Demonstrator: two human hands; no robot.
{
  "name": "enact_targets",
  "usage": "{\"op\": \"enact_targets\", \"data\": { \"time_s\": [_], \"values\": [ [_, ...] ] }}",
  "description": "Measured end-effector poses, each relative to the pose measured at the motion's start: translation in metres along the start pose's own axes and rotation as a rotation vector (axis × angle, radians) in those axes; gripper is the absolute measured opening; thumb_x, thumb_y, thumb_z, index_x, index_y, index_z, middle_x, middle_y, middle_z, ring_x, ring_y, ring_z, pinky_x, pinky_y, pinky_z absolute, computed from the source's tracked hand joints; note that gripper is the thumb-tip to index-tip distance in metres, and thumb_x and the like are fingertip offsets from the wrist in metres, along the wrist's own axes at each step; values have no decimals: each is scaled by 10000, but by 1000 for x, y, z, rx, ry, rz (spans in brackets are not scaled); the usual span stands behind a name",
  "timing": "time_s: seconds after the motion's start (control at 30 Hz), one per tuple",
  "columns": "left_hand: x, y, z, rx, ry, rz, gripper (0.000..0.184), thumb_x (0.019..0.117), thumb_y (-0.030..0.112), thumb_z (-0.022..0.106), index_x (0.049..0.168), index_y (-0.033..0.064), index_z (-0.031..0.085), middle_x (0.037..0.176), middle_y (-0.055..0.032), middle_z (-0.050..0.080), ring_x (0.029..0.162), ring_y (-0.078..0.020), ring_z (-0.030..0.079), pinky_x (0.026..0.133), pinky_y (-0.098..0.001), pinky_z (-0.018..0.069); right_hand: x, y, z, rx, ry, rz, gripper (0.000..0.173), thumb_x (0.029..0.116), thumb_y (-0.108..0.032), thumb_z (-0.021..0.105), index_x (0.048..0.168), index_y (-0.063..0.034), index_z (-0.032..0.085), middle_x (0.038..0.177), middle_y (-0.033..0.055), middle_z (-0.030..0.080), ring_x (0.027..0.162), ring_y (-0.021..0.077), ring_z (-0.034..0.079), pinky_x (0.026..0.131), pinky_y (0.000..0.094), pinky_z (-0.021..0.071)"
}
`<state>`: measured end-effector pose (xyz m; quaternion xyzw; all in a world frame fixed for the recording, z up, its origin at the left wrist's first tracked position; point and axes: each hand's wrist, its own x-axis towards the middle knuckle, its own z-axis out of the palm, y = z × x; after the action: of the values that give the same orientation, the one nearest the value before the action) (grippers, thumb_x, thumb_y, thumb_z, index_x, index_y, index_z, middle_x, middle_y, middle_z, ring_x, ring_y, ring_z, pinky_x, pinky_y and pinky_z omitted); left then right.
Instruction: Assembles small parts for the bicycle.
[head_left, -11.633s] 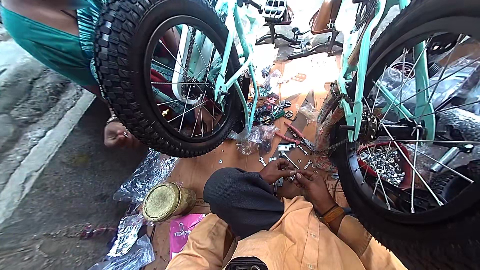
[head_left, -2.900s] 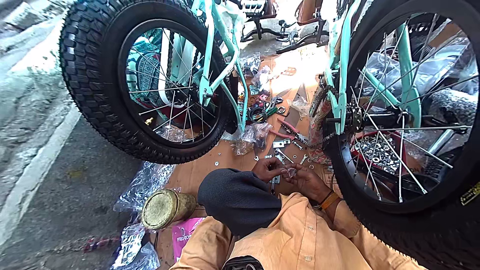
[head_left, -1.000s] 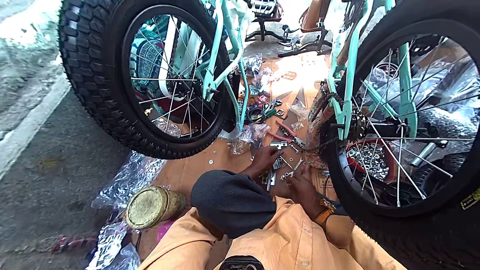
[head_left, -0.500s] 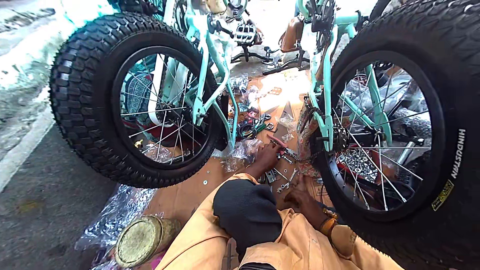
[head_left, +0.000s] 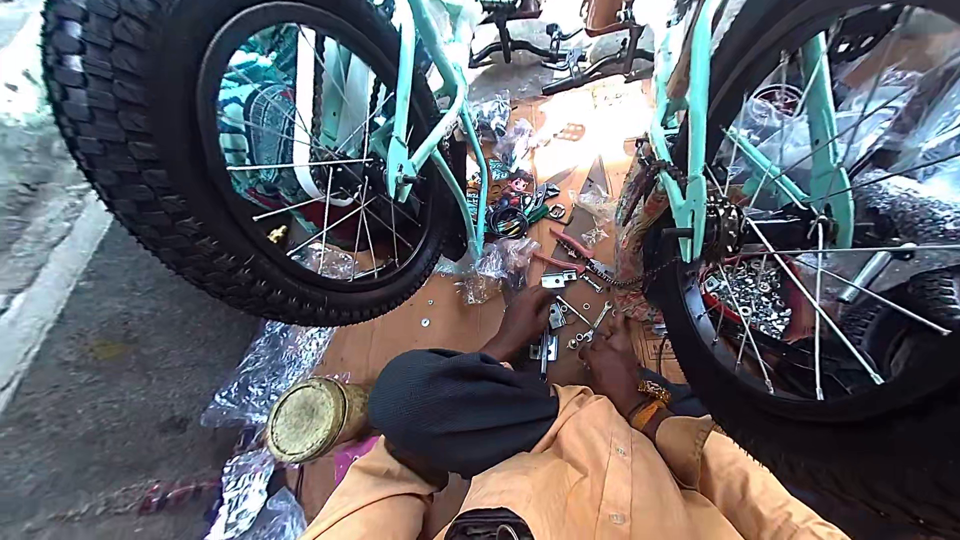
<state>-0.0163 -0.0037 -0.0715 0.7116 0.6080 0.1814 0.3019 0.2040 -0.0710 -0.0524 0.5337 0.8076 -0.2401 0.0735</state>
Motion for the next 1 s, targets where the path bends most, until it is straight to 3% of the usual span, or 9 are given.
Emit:
{"op": "enact_targets", "data": {
  "time_s": [0.13, 0.3, 0.4, 0.43, 0.6, 0.77, 0.83, 0.9, 1.0],
  "values": [
    [-22, 4, -9, -106, 66, -104, 295, 1018, 122, 546, 1270, 133, 698, 1267, -66, 689, 1192, -207, 649, 1044, -481, 520, 4, 0, -1, -15, -75, 41, 285, 910, -109, 645, 1168, -169, 750, 1271, 116, 684, 1243, 371, 595, 972, 557, 517],
    [-35, 6, 0, -179, 197, -161, 270, 1025, 133, 535, 1223, 117, 717, 1202, -55, 719, 1068, -186, 697, 966, -453, 568, 5, -3, -4, -84, -115, 44, 228, 935, -161, 624, 1128, -153, 744, 1204, 132, 702, 1204, 366, 617, 956, 549, 515],
    [-37, 13, 5, -166, 183, -102, 229, 1007, 143, 571, 1167, 97, 729, 1132, -67, 726, 1044, -186, 697, 956, -449, 568, -2, 4, -12, 148, 22, -29, 120, 930, -213, 663, 962, -123, 736, 995, 101, 720, 994, 307, 684, 860, 523, 557],
    [-37, 16, 7, -153, 163, -65, 214, 998, 143, 588, 1148, 97, 733, 1106, -71, 728, 1024, -193, 700, 941, -456, 572, -7, 8, -17, 269, 41, -58, 105, 942, -194, 659, 967, -106, 709, 955, 94, 699, 944, 282, 682, 842, 508, 563],
    [-31, 21, 16, -80, 68, -36, 218, 972, 180, 624, 1151, 137, 742, 1069, -61, 722, 949, -206, 690, 886, -468, 573, -14, 25, -30, 716, 4, -36, 74, 954, -160, 671, 990, -96, 666, 974, 80, 665, 811, 204, 666, 745, 441, 591],
    [2, 25, 6, -150, 147, -234, 237, 986, 158, 613, 1190, 78, 703, 1111, -113, 701, 946, -262, 687, 875, -512, 570, -11, 29, -29, 922, -46, -19, 116, 920, -168, 758, 980, -92, 695, 926, 33, 710, 784, 148, 694, 759, 360, 613],
    [25, 27, 1, -102, 64, -144, 243, 979, 170, 624, 1194, 87, 701, 1116, -106, 701, 959, -257, 688, 881, -513, 567, -8, 31, -28, 976, -65, -19, 160, 909, -182, 767, 1005, -84, 685, 889, 34, 696, 737, 136, 668, 723, 330, 586],
    [51, 29, -6, -53, -39, -42, 267, 977, 205, 645, 1221, 113, 703, 1180, -99, 700, 1071, -256, 678, 971, -526, 541, -4, 31, -25, 988, -71, -42, 234, 889, -190, 779, 1069, -80, 678, 890, 37, 704, 725, 133, 672, 711, 322, 587],
    [87, 34, -18, -71, -42, -103, 268, 990, 199, 625, 1210, 69, 708, 1189, -155, 689, 1121, -312, 659, 1014, -554, 509, 0, 32, -25, 969, -74, -110, 264, 895, -192, 767, 1116, -63, 707, 991, 42, 725, 825, 118, 697, 793, 304, 599]
  ]
}}
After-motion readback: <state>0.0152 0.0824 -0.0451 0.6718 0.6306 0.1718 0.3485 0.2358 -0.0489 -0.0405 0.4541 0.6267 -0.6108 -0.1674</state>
